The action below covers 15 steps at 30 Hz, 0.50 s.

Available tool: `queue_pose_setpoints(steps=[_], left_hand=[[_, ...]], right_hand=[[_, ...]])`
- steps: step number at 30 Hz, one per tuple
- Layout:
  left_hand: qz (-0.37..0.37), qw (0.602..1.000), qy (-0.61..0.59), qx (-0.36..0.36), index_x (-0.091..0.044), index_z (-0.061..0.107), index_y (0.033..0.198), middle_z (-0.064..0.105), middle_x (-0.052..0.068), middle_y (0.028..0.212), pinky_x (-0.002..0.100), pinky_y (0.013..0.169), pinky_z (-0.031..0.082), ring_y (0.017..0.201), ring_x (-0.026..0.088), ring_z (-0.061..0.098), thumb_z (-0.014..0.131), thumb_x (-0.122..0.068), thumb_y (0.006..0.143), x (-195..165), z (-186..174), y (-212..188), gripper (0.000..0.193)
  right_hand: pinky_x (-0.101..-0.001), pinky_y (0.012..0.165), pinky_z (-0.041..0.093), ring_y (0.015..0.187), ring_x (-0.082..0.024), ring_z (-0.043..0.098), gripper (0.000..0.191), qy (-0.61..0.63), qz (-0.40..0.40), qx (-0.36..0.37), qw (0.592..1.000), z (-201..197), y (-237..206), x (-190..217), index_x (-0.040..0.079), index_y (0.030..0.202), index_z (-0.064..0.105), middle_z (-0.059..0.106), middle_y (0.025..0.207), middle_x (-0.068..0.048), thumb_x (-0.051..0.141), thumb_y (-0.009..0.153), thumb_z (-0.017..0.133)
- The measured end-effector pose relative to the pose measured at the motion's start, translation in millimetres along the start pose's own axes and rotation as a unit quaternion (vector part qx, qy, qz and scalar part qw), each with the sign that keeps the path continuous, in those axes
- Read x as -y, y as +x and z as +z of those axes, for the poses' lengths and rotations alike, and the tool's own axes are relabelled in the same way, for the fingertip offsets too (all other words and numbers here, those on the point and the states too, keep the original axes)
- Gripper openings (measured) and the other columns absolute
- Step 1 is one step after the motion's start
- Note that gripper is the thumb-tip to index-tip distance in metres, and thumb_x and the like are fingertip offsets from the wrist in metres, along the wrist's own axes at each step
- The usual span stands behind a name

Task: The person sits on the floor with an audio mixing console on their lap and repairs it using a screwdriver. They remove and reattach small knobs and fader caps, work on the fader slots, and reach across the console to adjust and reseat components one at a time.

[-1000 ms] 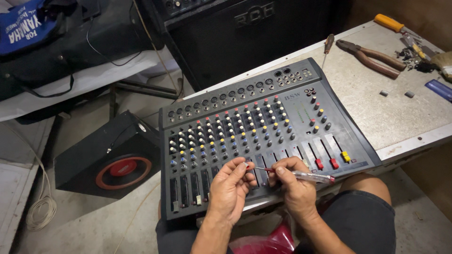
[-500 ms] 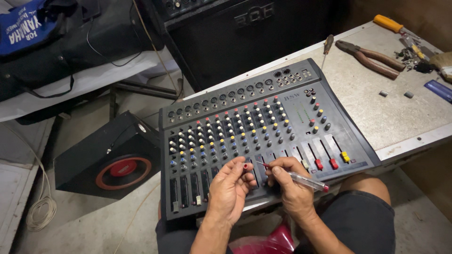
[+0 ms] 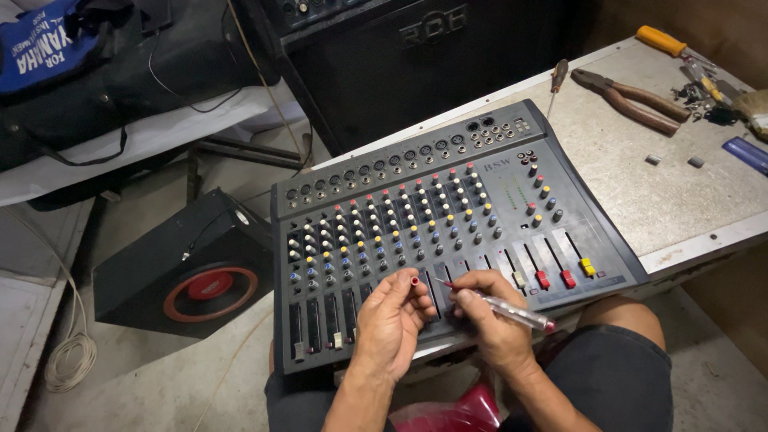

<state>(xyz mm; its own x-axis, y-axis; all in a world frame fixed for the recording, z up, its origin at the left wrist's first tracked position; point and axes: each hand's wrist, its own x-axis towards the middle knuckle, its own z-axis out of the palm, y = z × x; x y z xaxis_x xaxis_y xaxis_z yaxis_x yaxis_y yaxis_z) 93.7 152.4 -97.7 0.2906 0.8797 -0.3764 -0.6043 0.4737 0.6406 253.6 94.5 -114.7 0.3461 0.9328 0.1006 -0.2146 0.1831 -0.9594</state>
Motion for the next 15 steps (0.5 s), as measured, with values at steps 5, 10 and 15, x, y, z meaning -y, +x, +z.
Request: queue_pose_setpoints(steps=[5,10,15], left_hand=[[0.001,1.0,0.009,0.0,-0.001,0.064,0.113,0.067,0.007,0.086,0.031,0.07,0.058,0.075,0.016,0.066,0.064,-0.019,0.099,0,0,0,0.023],[0.013,1.0,0.015,0.019,0.0,0.066,0.113,0.068,0.007,0.087,0.031,0.071,0.059,0.077,0.015,0.066,0.064,-0.019,0.099,4,-1,1,0.023],[0.035,0.999,0.031,0.023,0.0,0.066,0.113,0.068,0.007,0.088,0.031,0.07,0.058,0.077,0.015,0.066,0.064,-0.018,0.099,9,-2,2,0.024]], right_hand=[[-0.0262,0.074,0.052,0.08,-0.011,0.064,0.017,-0.075,-0.064,0.042,0.994,0,-2,6,-0.002,0.103,0.07,0.071,0.092,-0.007,0.01,0.091,0.067],[-0.0269,0.072,0.052,0.079,-0.012,0.064,0.016,-0.082,-0.072,0.047,0.993,2,-2,11,-0.002,0.101,0.071,0.071,0.09,-0.007,0.009,0.09,0.068],[-0.0265,0.075,0.052,0.081,-0.013,0.065,0.015,-0.086,-0.106,0.058,0.989,2,-1,14,-0.001,0.101,0.072,0.071,0.091,-0.007,0.007,0.089,0.067]])
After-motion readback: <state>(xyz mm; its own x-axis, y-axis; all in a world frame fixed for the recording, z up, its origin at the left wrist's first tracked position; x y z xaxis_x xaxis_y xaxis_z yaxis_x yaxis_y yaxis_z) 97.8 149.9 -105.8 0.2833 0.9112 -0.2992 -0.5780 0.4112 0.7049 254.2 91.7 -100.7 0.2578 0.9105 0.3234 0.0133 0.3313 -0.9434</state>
